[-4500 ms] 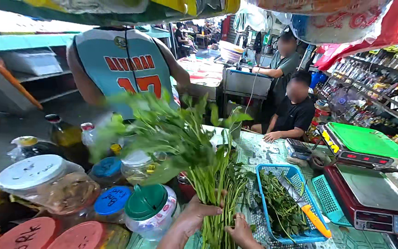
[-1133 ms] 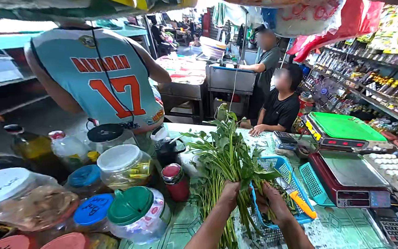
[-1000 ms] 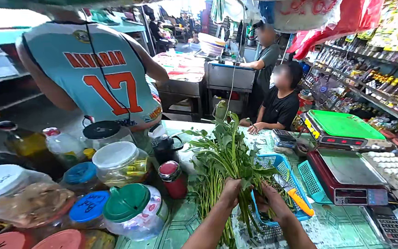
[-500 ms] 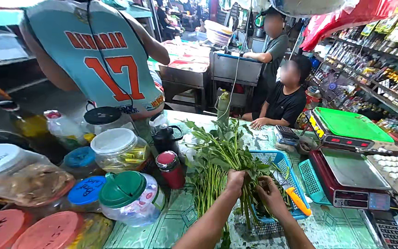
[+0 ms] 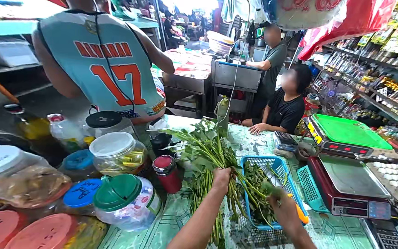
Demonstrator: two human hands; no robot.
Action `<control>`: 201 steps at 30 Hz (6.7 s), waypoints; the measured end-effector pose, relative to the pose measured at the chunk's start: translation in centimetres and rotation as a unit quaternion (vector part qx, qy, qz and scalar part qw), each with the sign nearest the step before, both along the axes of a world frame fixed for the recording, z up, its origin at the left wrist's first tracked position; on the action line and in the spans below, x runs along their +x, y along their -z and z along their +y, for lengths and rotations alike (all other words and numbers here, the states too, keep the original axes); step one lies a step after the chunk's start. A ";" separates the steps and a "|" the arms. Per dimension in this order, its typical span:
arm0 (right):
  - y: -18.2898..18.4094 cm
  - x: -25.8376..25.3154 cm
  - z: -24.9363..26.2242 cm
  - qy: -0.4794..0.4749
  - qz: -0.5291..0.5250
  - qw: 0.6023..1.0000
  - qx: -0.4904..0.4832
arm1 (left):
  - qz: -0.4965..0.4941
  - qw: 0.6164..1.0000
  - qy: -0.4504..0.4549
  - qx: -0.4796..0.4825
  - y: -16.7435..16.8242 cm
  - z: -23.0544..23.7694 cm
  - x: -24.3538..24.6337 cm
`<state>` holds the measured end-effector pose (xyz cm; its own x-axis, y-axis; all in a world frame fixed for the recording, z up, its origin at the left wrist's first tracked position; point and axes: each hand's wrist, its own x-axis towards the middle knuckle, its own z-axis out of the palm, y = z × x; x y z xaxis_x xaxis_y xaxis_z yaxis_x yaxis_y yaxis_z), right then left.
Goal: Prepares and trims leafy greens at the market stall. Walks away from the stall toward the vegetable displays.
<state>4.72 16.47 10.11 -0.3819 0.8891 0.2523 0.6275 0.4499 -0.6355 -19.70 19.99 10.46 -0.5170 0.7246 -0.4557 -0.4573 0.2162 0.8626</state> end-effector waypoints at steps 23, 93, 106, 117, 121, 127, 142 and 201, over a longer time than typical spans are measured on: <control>0.1 -10.0 -0.6 0.055 -0.190 0.977 0.075 | -0.202 0.968 0.058 0.136 4.3 -4.1 5.8; -5.3 -5.0 1.1 -0.095 0.365 0.846 -0.377 | -0.098 0.981 0.154 0.062 14.0 -8.5 -2.5; 6.1 -10.3 -1.8 -0.006 -0.017 0.997 0.073 | -0.354 0.897 0.146 0.223 9.6 -7.8 2.6; 4.3 -7.8 0.4 -0.096 0.034 0.959 -0.263 | -0.221 0.962 0.092 0.127 6.6 -6.4 4.2; 9.0 -6.8 0.6 -0.058 0.066 0.909 -0.406 | -0.111 0.973 0.201 -0.021 10.1 -7.3 4.7; 12.9 -6.4 -0.5 -0.033 0.104 0.874 -0.473 | -0.009 0.933 0.347 -0.093 14.9 -8.1 4.4; 7.7 -10.2 -0.4 -0.144 0.090 0.930 -0.326 | -0.046 0.971 0.166 0.167 7.7 -6.9 1.4; 2.1 -6.3 0.6 -0.006 -0.139 0.962 -0.234 | -0.200 0.931 0.272 0.136 6.7 -8.2 2.4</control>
